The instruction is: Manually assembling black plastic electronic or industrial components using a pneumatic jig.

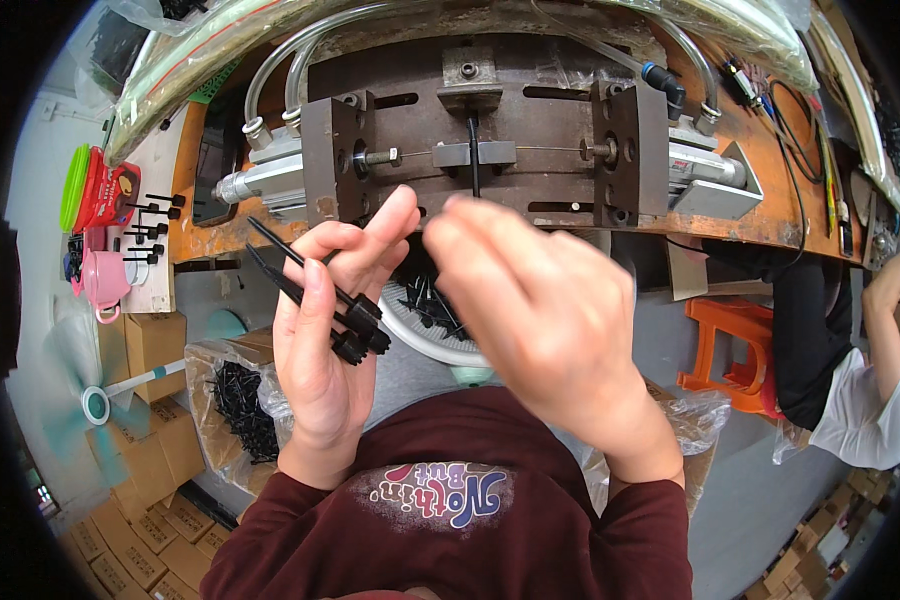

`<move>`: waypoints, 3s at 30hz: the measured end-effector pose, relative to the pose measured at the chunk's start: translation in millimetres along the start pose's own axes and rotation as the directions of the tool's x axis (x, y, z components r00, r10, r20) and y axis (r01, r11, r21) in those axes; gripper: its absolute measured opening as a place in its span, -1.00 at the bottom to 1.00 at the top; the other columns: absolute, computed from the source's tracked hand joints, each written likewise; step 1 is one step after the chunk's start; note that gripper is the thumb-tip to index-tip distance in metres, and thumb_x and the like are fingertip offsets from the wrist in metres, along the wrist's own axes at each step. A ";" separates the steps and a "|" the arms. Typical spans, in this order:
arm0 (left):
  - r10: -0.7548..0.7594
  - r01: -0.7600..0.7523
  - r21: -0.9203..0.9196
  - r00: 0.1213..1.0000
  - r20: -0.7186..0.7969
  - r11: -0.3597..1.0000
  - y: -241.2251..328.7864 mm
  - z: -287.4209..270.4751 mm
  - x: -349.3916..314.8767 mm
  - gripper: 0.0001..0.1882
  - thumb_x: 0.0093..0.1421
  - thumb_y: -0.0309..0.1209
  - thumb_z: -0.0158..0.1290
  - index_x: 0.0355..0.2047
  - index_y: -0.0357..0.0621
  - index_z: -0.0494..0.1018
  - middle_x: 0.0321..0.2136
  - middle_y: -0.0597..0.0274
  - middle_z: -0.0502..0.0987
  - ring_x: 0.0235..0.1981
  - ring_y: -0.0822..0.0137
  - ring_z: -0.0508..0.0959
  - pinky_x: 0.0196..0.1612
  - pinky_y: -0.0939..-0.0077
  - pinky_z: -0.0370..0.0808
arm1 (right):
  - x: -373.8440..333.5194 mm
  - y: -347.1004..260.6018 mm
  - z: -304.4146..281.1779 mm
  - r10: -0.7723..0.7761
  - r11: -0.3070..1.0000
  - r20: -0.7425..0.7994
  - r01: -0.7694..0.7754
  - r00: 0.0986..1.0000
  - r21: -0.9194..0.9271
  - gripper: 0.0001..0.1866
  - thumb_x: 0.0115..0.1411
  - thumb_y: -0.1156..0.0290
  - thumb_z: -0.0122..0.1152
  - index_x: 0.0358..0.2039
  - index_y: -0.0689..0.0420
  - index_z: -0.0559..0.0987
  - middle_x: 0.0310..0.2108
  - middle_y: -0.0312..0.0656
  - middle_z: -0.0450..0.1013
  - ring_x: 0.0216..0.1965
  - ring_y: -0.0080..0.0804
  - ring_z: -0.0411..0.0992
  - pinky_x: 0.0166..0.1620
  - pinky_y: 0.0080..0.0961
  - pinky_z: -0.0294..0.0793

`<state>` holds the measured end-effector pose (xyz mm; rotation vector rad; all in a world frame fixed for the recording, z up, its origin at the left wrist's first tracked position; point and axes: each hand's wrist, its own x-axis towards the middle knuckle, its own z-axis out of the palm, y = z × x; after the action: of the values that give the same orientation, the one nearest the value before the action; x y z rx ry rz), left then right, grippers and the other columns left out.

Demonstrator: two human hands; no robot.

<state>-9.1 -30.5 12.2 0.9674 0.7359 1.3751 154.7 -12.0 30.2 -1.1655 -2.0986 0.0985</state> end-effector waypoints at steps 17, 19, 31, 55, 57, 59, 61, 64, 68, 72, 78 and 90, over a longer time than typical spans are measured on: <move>-0.124 0.121 0.052 0.990 0.065 0.991 1.5 -12.4 -8.2 -0.67 0.49 -0.17 -0.34 -0.08 -0.18 0.26 -0.55 0.25 0.37 -0.67 0.57 0.25 -0.60 0.70 0.25 | -6.7 10.5 5.4 0.112 0.991 0.087 -0.105 0.990 -0.079 -0.79 -0.04 0.56 0.37 -0.35 0.21 0.56 0.01 -0.15 0.54 -0.38 -0.25 0.58 -0.34 -0.47 0.55; -0.146 0.149 -0.069 0.988 0.047 0.986 2.1 -10.6 -7.8 -0.69 0.49 -0.17 -0.33 -0.11 -0.15 0.26 -0.56 0.27 0.33 -0.66 0.58 0.22 -0.61 0.71 0.22 | 1.1 9.5 1.0 0.130 0.987 0.113 -0.117 0.985 -0.111 -0.79 -0.05 0.56 0.37 -0.35 0.21 0.57 -0.01 -0.16 0.55 -0.39 -0.24 0.58 -0.36 -0.47 0.54; -0.009 0.021 -0.174 0.997 0.072 0.984 0.9 -0.4 3.4 -0.75 0.49 -0.24 -0.39 -0.12 -0.10 0.24 0.18 -0.39 0.30 0.19 -0.06 0.41 0.29 0.08 0.28 | -7.9 -4.4 -8.7 -0.129 0.974 0.054 0.117 0.990 0.194 -0.68 -0.15 0.54 0.35 -0.29 0.27 0.60 -0.25 -0.09 0.55 -0.41 -0.28 0.56 -0.37 -0.47 0.58; -0.157 0.159 0.004 0.968 0.194 0.987 27.0 -7.3 -3.6 -0.29 0.16 -0.71 -0.02 0.34 -0.43 0.05 0.11 -0.20 0.36 0.08 0.02 0.49 0.09 0.23 0.49 | 12.1 9.6 -9.6 0.003 0.974 0.243 0.051 0.970 -0.219 -0.76 -0.10 0.50 0.28 -0.38 0.20 0.47 -0.10 -0.01 0.55 -0.55 -0.29 0.52 -0.43 -0.45 0.52; -0.070 0.047 0.136 0.983 0.167 0.990 33.1 -13.3 -1.8 -0.36 0.20 -0.75 -0.05 0.31 -0.41 0.12 0.07 -0.14 0.41 0.09 0.08 0.49 0.13 0.28 0.48 | 23.6 12.9 -19.0 -0.013 0.995 0.254 0.038 0.967 -0.093 -0.72 -0.08 0.48 0.38 -0.32 0.20 0.52 -0.15 -0.08 0.57 -0.52 -0.27 0.54 -0.41 -0.43 0.53; 0.013 -0.015 0.138 1.000 0.009 0.990 35.9 -10.9 -1.7 -0.51 0.15 -0.78 0.08 0.12 -0.42 0.40 -0.06 -0.06 0.51 -0.02 0.13 0.59 0.01 0.43 0.59 | 43.5 21.0 -29.9 0.009 0.999 0.233 -0.018 0.972 0.037 -0.68 -0.03 0.40 0.45 -0.26 0.17 0.57 -0.28 -0.17 0.57 -0.53 -0.38 0.51 -0.45 -0.48 0.50; 0.131 -0.143 0.317 0.990 0.059 0.938 39.8 -21.6 -3.5 -0.55 0.06 -0.75 0.19 0.01 -0.38 0.49 -0.08 -0.02 0.52 -0.12 0.22 0.62 -0.11 0.49 0.63 | 74.7 30.8 -38.5 0.021 1.000 -0.013 -0.021 1.000 -0.008 -0.75 0.00 0.39 0.40 -0.34 0.16 0.54 -0.43 -0.16 0.50 -0.54 -0.27 0.46 -0.42 -0.35 0.45; 0.320 -0.354 0.590 0.933 0.166 0.726 36.6 -19.4 4.9 -0.63 -0.10 -0.64 0.37 -0.22 -0.30 0.61 -0.16 0.07 0.52 -0.32 0.39 0.61 -0.34 0.61 0.64 | 124.1 73.6 -64.8 -0.181 0.938 -0.180 0.115 0.967 -0.327 -0.85 0.10 0.46 0.31 -0.28 0.13 0.60 -0.35 -0.31 0.57 -0.49 -0.56 0.44 -0.47 -0.60 0.39; 0.355 -0.445 0.732 0.889 0.290 0.516 16.1 -1.1 15.6 -0.66 -0.13 -0.61 0.38 -0.27 -0.29 0.62 -0.12 0.06 0.53 -0.32 0.37 0.61 -0.37 0.60 0.66 | 172.1 124.7 -70.6 -0.121 0.862 0.081 0.145 0.989 -0.486 -0.79 0.01 0.60 0.25 -0.27 0.22 0.58 -0.34 -0.15 0.55 -0.30 -0.21 0.48 -0.14 -0.33 0.46; 0.305 -0.488 0.795 0.867 0.394 0.361 -5.0 2.1 26.1 -0.71 -0.08 -0.54 0.34 -0.29 -0.30 0.59 0.02 0.02 0.55 -0.29 0.29 0.64 -0.31 0.51 0.65 | 196.8 136.6 -68.4 0.034 0.828 0.310 0.147 0.950 -0.542 -0.80 -0.06 0.63 0.22 -0.34 0.27 0.56 -0.40 -0.07 0.53 -0.29 -0.13 0.50 -0.16 -0.31 0.48; 0.277 -0.545 0.787 0.834 0.476 0.289 -18.9 4.6 33.0 -0.72 -0.08 -0.54 0.30 -0.32 -0.27 0.53 0.04 0.07 0.54 -0.31 0.19 0.64 -0.26 0.43 0.60 | 194.6 138.2 -84.2 0.052 0.884 0.389 0.139 0.920 -0.446 -0.84 -0.03 0.59 0.23 -0.36 0.28 0.55 -0.40 -0.05 0.53 -0.34 -0.15 0.49 -0.22 -0.35 0.48; 0.309 -0.567 0.820 0.796 0.521 0.079 -22.5 1.4 40.4 -0.72 -0.09 -0.45 0.29 -0.31 -0.19 0.55 0.02 0.10 0.56 -0.48 0.33 0.62 -0.37 0.53 0.55 | 160.4 132.5 -82.3 -0.251 0.787 0.266 0.356 0.931 -0.503 -0.82 0.13 0.55 0.15 -0.23 0.22 0.46 -0.27 -0.11 0.45 -0.23 -0.04 0.48 -0.18 -0.19 0.48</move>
<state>6.0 10.7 -2.6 2.5491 1.2320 1.1553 247.0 166.8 128.1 -1.1339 -2.5502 -0.6087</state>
